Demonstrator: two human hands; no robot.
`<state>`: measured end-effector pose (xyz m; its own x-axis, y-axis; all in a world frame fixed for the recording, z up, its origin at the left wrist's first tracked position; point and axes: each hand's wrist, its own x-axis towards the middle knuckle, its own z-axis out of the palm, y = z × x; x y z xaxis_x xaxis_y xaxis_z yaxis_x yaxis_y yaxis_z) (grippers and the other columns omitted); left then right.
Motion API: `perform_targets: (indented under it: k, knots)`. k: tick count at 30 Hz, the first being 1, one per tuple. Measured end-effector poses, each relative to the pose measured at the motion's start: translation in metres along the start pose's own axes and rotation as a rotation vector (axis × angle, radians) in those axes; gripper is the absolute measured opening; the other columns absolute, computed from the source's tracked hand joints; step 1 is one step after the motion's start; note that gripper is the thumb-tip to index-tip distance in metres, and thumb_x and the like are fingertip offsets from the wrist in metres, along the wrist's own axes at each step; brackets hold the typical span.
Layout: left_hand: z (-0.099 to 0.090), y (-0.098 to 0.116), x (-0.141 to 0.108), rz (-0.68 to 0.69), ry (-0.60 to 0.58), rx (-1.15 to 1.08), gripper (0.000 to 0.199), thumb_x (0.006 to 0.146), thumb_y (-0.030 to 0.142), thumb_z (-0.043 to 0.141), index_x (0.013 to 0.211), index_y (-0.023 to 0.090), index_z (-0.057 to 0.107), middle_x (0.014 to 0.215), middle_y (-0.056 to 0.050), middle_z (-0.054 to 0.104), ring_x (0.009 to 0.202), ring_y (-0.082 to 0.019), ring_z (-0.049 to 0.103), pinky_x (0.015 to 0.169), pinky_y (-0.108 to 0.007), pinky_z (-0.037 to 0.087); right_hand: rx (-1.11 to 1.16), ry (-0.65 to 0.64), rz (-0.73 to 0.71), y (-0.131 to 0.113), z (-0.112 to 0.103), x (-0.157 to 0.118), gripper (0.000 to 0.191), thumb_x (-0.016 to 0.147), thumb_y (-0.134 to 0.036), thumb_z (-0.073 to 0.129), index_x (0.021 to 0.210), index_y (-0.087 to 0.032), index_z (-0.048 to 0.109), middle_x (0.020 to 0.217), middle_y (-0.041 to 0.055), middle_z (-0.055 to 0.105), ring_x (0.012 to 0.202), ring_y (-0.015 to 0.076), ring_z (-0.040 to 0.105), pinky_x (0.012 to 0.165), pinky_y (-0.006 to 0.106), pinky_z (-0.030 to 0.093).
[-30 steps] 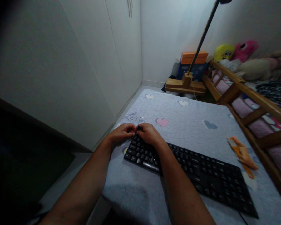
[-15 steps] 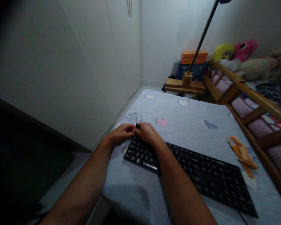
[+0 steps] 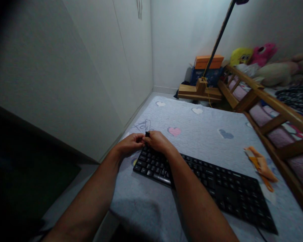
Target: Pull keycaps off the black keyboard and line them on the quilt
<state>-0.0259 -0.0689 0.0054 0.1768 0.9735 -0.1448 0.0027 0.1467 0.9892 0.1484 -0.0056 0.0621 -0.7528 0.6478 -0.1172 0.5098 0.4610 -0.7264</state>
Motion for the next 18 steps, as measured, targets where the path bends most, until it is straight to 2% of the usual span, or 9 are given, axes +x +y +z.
perform_targets:
  k: [11,18]
  knots:
    - [0.0008,0.0008,0.0009,0.004,0.001,-0.038,0.029,0.060,0.017,0.072,0.087,0.012,0.068,0.078,-0.004,0.064,0.073,-0.015,0.057,0.066,-0.024,0.041,-0.092,0.043,-0.016,-0.0002,0.0021,0.0017,0.020,0.095,-0.023,0.057,0.081,-0.015,0.068,0.068,0.0012,0.067,0.063,0.0120,0.056,0.060,0.022,0.035]
    - [-0.0005,-0.0017,0.0019,0.024,0.006,-0.029,0.032,0.060,0.015,0.073,0.092,0.011,0.071,0.079,-0.005,0.065,0.074,-0.016,0.057,0.067,-0.025,0.042,-0.090,0.017,-0.001,0.0050,0.0009,0.0074,0.026,0.097,-0.028,0.056,0.080,-0.015,0.070,0.068,0.0019,0.069,0.062,0.0121,0.058,0.059,0.022,0.036]
